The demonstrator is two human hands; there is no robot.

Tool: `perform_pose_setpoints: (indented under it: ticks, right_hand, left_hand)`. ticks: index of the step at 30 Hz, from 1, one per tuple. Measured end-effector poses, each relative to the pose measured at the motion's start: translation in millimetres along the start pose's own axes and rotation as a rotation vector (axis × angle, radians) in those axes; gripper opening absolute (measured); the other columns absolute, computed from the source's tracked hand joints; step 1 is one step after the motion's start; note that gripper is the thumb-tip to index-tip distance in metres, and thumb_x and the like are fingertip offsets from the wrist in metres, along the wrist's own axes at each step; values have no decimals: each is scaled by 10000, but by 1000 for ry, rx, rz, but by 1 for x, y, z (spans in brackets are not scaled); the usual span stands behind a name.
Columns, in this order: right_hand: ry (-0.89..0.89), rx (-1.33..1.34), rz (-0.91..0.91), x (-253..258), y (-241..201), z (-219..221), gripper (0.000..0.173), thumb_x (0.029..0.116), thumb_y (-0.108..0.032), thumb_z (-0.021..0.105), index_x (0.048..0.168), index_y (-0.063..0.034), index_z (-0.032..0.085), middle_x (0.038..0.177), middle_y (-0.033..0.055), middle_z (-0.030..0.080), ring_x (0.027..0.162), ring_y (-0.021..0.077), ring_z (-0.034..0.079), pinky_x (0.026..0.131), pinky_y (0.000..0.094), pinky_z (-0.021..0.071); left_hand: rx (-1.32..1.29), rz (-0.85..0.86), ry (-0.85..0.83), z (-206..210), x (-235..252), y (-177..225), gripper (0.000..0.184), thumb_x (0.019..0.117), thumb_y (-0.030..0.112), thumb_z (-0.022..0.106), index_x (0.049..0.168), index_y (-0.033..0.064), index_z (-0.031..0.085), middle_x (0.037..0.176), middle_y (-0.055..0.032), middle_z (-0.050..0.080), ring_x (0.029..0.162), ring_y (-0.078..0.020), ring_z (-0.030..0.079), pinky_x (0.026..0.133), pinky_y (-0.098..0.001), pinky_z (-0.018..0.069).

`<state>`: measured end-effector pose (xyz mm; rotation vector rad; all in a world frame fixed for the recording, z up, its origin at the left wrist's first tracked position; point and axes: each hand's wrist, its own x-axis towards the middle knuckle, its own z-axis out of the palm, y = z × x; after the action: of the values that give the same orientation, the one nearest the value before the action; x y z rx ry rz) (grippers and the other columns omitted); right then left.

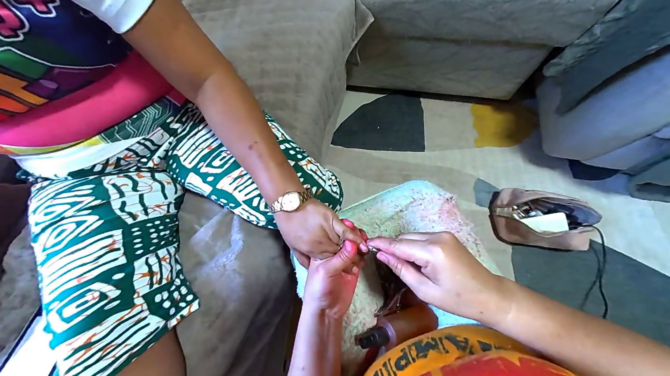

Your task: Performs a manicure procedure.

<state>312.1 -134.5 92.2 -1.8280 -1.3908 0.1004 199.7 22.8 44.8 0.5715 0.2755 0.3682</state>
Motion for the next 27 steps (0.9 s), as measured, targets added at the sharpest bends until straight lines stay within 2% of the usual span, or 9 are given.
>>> perform_pose_setpoints:
  ticks: [14, 27]
  right_hand:
    - [8, 4, 1, 1, 2, 2, 293, 1019, -200, 541, 1154, -107, 784, 851, 20, 739, 731, 85, 684, 667, 252, 570]
    - [15, -90, -29, 2, 1, 3, 291, 1002, -186, 544, 1142, -121, 790, 878, 27, 746, 759, 121, 706, 665, 298, 583]
  left_hand:
    - [8, 4, 4, 0, 0, 0, 300, 761, 109, 880, 1006, 63, 713, 947, -95, 716, 852, -155, 702, 759, -294, 587]
    - [30, 8, 14, 0, 0, -1, 268, 771, 104, 869, 984, 64, 711, 934, -100, 711, 835, -153, 699, 733, -287, 585]
